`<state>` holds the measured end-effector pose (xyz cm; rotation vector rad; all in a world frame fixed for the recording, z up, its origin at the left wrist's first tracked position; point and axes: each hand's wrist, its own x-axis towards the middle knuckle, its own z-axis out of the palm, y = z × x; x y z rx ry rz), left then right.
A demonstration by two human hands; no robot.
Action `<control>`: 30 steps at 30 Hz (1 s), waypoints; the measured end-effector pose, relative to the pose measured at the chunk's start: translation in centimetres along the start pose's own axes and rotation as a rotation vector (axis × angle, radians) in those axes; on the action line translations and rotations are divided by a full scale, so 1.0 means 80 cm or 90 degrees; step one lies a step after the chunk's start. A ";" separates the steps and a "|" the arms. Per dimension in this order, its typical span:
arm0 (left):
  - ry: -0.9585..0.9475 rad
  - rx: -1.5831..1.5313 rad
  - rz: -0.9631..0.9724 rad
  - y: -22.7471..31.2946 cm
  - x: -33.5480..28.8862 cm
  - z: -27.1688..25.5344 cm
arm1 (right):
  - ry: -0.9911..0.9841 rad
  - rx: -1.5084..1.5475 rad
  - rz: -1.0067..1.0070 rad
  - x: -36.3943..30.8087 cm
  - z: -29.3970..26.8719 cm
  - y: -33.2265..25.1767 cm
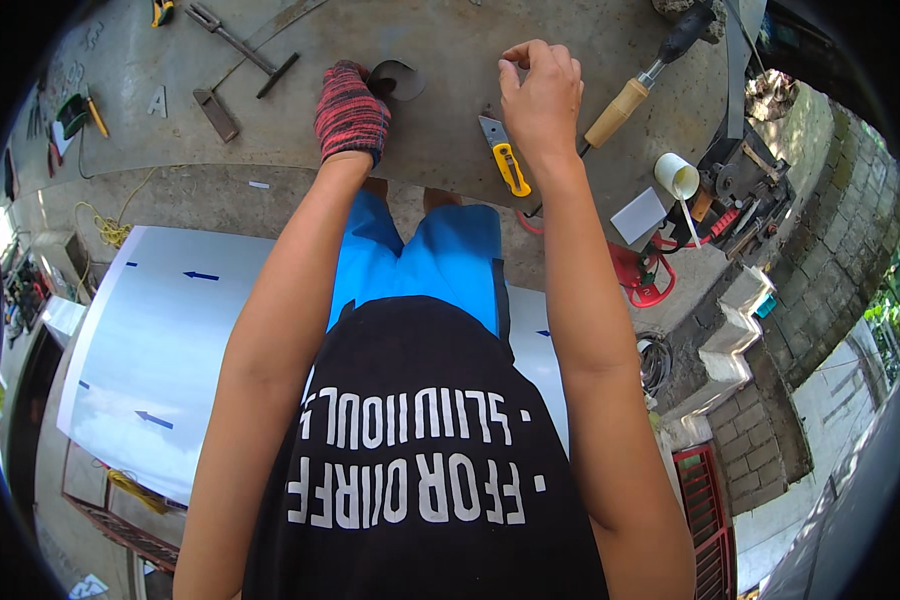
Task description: Manually shaping and checking a small metal ring or clamp using various hand tools on a workbench.
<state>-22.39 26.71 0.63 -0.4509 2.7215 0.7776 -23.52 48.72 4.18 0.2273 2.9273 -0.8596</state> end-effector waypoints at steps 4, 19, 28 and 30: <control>0.002 -0.006 -0.002 0.002 -0.001 0.000 | -0.004 0.030 -0.011 0.004 0.008 0.001; -0.006 0.007 -0.031 0.008 -0.006 -0.006 | -0.052 -0.042 -0.027 -0.034 0.091 -0.063; 0.025 -0.042 -0.083 0.016 -0.013 0.003 | -0.083 -0.081 -0.076 -0.008 0.082 -0.058; 0.042 -0.080 -0.110 0.017 -0.017 0.011 | -0.087 -0.086 -0.087 -0.004 0.080 -0.057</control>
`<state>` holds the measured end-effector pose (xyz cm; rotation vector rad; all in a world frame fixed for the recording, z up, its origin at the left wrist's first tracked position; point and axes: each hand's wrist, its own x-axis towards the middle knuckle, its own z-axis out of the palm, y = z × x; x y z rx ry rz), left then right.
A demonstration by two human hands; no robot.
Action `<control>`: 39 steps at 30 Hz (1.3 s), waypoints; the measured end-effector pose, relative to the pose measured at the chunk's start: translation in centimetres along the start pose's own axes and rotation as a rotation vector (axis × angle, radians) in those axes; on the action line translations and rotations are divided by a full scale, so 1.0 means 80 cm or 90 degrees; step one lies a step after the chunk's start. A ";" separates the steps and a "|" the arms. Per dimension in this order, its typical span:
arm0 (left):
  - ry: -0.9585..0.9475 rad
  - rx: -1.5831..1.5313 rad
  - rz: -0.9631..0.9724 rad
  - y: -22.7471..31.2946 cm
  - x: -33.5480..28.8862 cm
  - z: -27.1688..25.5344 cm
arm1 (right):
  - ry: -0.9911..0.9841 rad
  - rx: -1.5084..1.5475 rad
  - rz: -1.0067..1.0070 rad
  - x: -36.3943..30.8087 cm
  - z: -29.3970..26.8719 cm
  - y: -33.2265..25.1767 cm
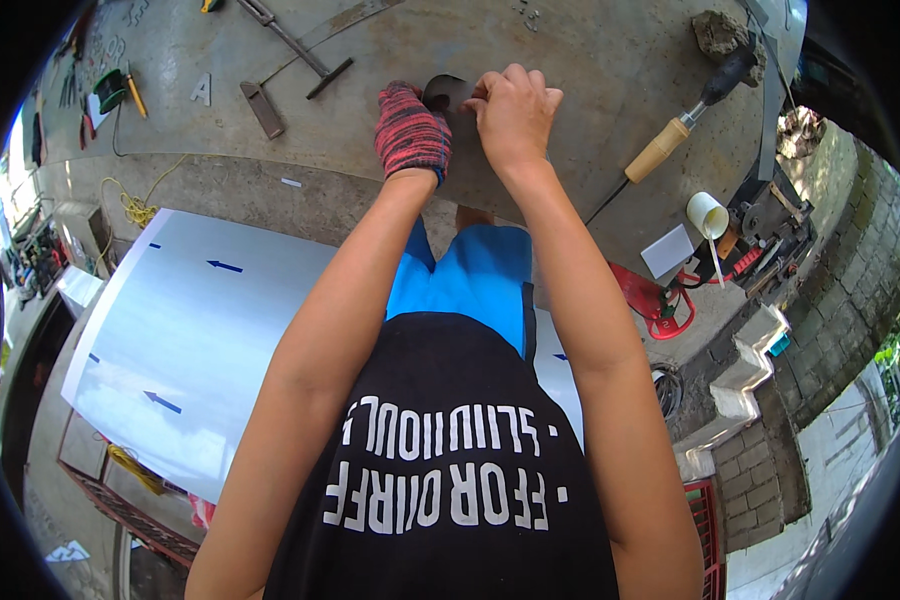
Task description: Manually shaping and checking a small metal ring or clamp using various hand tools on a workbench.
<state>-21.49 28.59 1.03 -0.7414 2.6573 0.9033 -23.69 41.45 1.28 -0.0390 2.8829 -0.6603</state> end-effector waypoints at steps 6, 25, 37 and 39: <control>0.064 -0.071 0.013 -0.002 -0.014 0.014 | -0.030 -0.020 -0.020 0.006 -0.008 -0.002; 0.072 -0.109 -0.030 -0.005 -0.025 0.022 | -0.059 -0.031 -0.038 0.013 -0.013 0.000; 0.053 -0.070 -0.040 -0.004 -0.022 0.023 | -0.047 -0.020 -0.077 0.010 -0.012 0.009; 0.059 -0.073 -0.038 -0.002 -0.022 0.022 | -0.045 -0.009 -0.086 0.009 -0.013 0.010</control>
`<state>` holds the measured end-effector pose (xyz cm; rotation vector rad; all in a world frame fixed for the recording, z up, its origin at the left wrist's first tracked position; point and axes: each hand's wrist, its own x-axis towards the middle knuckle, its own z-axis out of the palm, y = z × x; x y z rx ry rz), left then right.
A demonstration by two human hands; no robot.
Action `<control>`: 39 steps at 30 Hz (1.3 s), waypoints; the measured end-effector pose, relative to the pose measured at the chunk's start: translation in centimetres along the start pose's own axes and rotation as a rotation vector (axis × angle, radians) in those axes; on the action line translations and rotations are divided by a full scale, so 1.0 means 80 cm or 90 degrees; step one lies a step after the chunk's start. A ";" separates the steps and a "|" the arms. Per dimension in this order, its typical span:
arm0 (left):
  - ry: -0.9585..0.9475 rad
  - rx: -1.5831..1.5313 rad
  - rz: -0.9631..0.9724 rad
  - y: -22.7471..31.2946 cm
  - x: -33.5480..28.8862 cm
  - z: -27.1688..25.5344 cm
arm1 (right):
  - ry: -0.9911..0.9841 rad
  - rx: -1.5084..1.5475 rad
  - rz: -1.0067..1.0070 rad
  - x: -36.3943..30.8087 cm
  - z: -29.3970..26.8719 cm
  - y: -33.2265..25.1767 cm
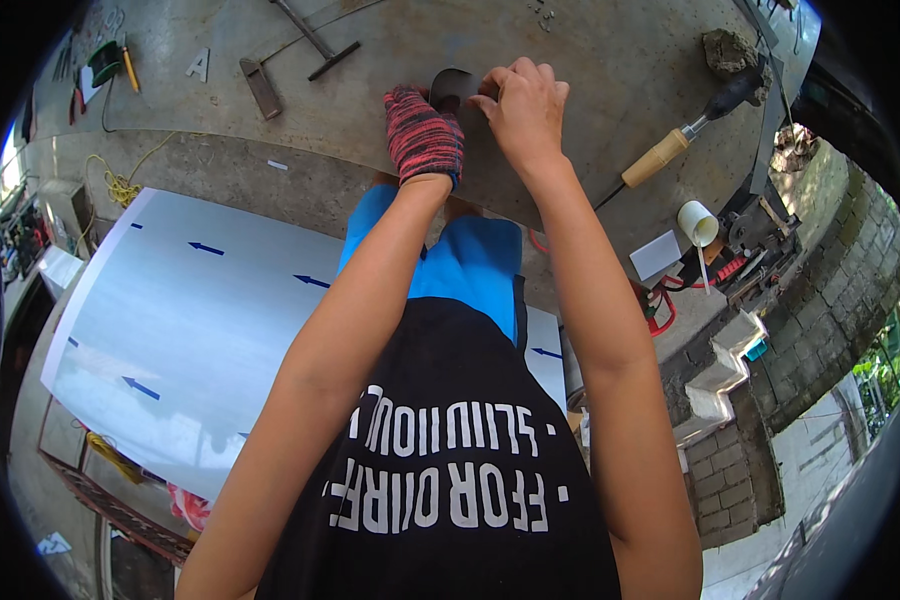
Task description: Manually shaping and checking a small metal ring or clamp using various hand tools on a workbench.
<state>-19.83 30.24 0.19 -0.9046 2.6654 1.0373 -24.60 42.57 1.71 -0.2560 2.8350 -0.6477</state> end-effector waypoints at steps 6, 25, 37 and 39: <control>0.021 0.001 0.009 0.000 -0.001 0.000 | 0.065 0.062 0.061 -0.003 -0.026 0.017; 0.009 0.024 0.003 0.003 0.000 -0.004 | 0.149 -0.006 0.087 0.091 -0.036 0.081; 0.007 0.030 0.014 0.005 -0.001 -0.005 | 0.124 -0.060 0.056 0.099 -0.040 0.082; 0.007 0.021 0.011 0.005 0.000 -0.006 | 0.113 -0.065 0.062 0.100 -0.044 0.079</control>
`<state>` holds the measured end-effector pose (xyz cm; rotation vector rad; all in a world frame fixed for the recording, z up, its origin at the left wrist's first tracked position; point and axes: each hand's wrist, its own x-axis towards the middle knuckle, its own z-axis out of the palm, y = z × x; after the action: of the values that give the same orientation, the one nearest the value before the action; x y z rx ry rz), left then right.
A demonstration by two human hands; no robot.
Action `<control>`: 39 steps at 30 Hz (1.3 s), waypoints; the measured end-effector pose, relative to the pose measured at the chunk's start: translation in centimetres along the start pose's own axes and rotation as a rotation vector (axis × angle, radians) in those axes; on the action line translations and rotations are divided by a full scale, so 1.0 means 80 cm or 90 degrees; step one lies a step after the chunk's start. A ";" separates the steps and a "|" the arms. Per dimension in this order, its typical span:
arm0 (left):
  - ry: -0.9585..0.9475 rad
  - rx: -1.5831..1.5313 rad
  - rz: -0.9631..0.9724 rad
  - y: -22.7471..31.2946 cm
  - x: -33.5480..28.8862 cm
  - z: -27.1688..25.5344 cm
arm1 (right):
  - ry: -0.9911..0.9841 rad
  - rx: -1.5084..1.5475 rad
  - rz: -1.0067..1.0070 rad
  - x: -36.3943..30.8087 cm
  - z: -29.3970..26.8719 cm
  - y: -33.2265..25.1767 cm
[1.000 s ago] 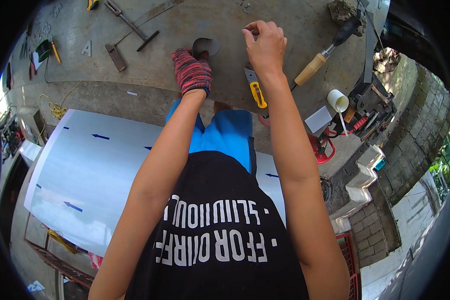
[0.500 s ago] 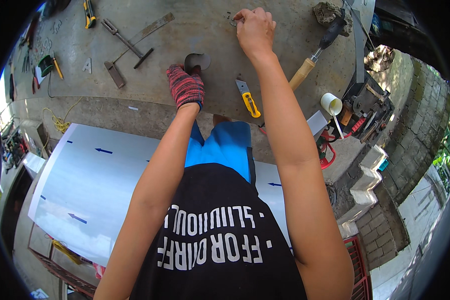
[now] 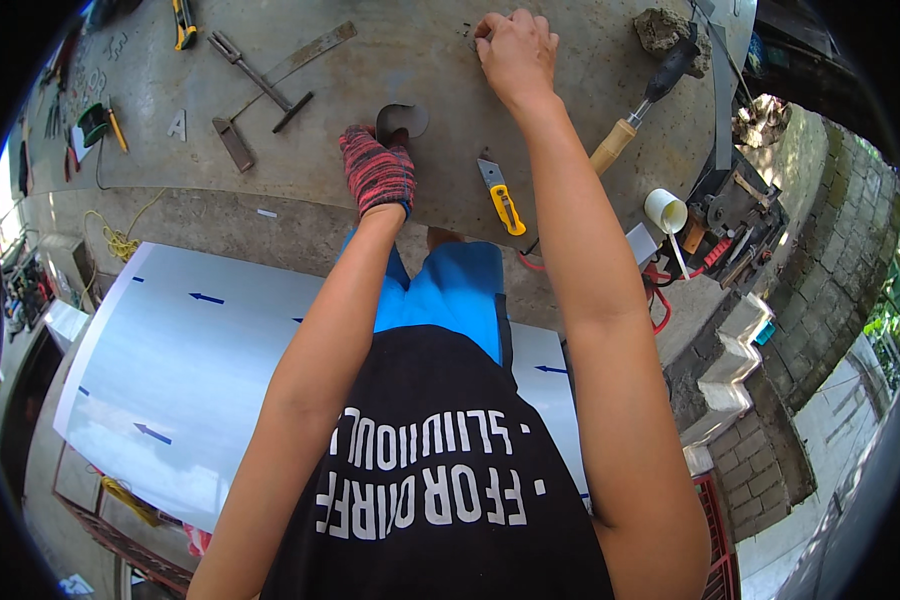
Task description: Manually shaping and checking a small metal ring or clamp using various hand tools on a workbench.
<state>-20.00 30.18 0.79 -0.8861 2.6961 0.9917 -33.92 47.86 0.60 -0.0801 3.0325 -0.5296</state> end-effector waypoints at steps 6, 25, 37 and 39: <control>0.006 -0.002 0.003 -0.003 0.000 0.000 | 0.026 -0.002 0.004 0.002 -0.019 -0.010; 0.008 0.005 0.005 -0.002 0.000 0.001 | 0.007 0.118 0.069 -0.039 -0.011 -0.027; -0.019 -0.064 -0.054 -0.007 0.007 0.004 | 0.049 0.299 0.211 -0.146 0.041 -0.123; -0.016 -0.053 -0.046 0.000 0.004 0.004 | 0.039 0.336 0.218 -0.147 0.040 -0.120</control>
<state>-20.26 30.21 0.47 -0.9714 2.6001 1.0999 -21.59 38.46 1.44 0.4744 2.7525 -1.2734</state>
